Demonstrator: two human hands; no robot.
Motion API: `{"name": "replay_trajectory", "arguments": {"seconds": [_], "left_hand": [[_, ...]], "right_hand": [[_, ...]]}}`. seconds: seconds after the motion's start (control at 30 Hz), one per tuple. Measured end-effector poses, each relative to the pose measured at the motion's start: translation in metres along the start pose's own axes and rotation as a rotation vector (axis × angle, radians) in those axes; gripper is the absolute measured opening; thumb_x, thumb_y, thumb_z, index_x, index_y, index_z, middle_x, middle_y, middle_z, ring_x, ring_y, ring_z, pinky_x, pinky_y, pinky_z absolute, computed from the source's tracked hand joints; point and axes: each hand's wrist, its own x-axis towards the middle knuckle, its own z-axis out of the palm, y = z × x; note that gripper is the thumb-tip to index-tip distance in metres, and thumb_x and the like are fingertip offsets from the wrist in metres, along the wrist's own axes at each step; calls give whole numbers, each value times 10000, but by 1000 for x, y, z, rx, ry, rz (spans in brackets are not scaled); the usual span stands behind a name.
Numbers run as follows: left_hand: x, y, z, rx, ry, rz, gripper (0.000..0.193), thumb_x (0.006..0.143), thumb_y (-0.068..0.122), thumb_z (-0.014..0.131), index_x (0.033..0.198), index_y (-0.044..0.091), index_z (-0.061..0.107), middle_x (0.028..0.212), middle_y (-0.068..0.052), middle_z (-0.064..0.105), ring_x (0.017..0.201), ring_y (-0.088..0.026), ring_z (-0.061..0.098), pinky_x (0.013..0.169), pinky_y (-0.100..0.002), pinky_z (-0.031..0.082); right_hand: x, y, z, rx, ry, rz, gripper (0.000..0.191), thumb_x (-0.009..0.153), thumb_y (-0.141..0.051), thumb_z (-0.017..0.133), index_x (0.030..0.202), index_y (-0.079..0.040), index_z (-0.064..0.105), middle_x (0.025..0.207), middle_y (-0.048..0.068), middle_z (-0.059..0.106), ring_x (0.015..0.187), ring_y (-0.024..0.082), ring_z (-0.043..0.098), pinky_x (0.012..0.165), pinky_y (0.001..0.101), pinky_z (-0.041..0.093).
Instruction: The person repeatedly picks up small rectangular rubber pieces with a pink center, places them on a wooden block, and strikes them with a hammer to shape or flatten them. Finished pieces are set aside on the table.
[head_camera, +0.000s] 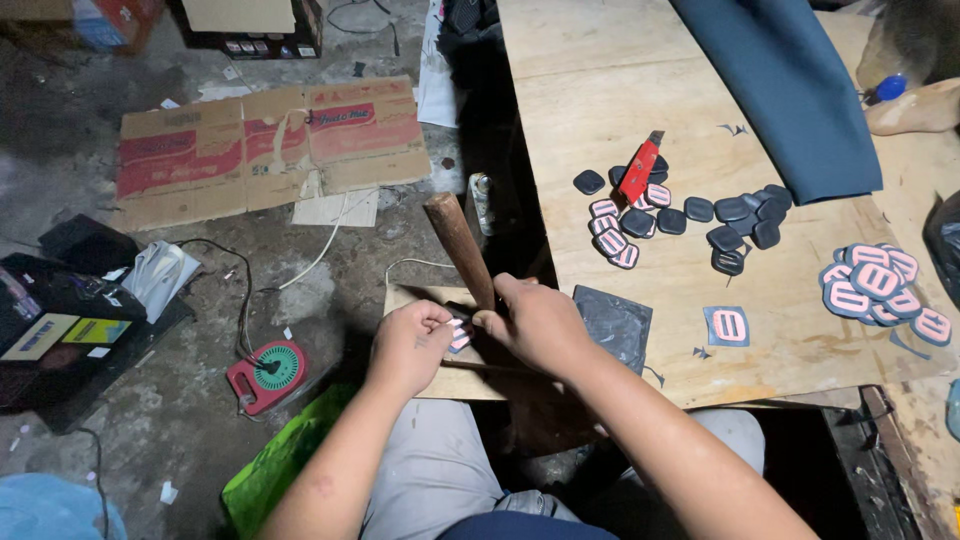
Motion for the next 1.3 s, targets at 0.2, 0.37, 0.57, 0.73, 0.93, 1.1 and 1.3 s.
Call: {"name": "replay_trajectory", "arguments": {"seconds": [0.2,0.37,0.57,0.73,0.93,1.1,1.3], "left_hand": [[0,-10,5,6,118,-5,149,800,61,726,936,-2,719,820,-87,763,724,-136,711,671,-291,575],[6,0,4,27,66,-5,127,836,67,705,938,-4,731,816,-101,763,721,-149,708,663,-302,557],[-9,13,5,103,145,-33,119,848,106,710,912,8,727,787,-102,764,695,-163,728,659,-309,568],[0,15,4,67,103,-28,108,832,107,715,909,31,718,808,-108,768,717,-183,730,661,-320,568],[-11,17,8,306,213,197,87,859,113,704,883,30,719,804,-135,735,715,-221,708,667,-338,552],[-8,22,3,169,97,17,103,823,117,693,890,39,696,783,-101,746,697,-244,736,651,-359,563],[-9,22,7,296,176,181,96,849,95,654,890,40,720,815,-139,729,708,-251,723,671,-363,570]], "right_hand": [[-12,7,-3,52,5,-49,366,860,-396,747,991,-100,578,799,198,671,812,436,661,665,542,507],[-2,3,3,64,26,-10,358,866,-385,743,984,-88,580,830,199,678,832,426,664,668,538,510],[-19,2,3,152,97,-46,343,849,-374,744,1007,-99,613,852,203,691,824,434,664,659,529,522],[-9,2,3,52,49,2,368,870,-372,740,989,-66,572,825,211,671,823,443,658,673,543,513],[-11,0,5,89,56,11,356,861,-372,748,971,-78,582,788,209,673,804,440,658,659,539,513],[-8,4,1,28,41,-22,359,870,-362,743,978,-66,570,801,213,667,797,442,656,651,545,511],[-2,-2,4,75,45,-17,335,850,-355,758,957,-85,591,801,193,681,807,423,668,653,529,516]]}}
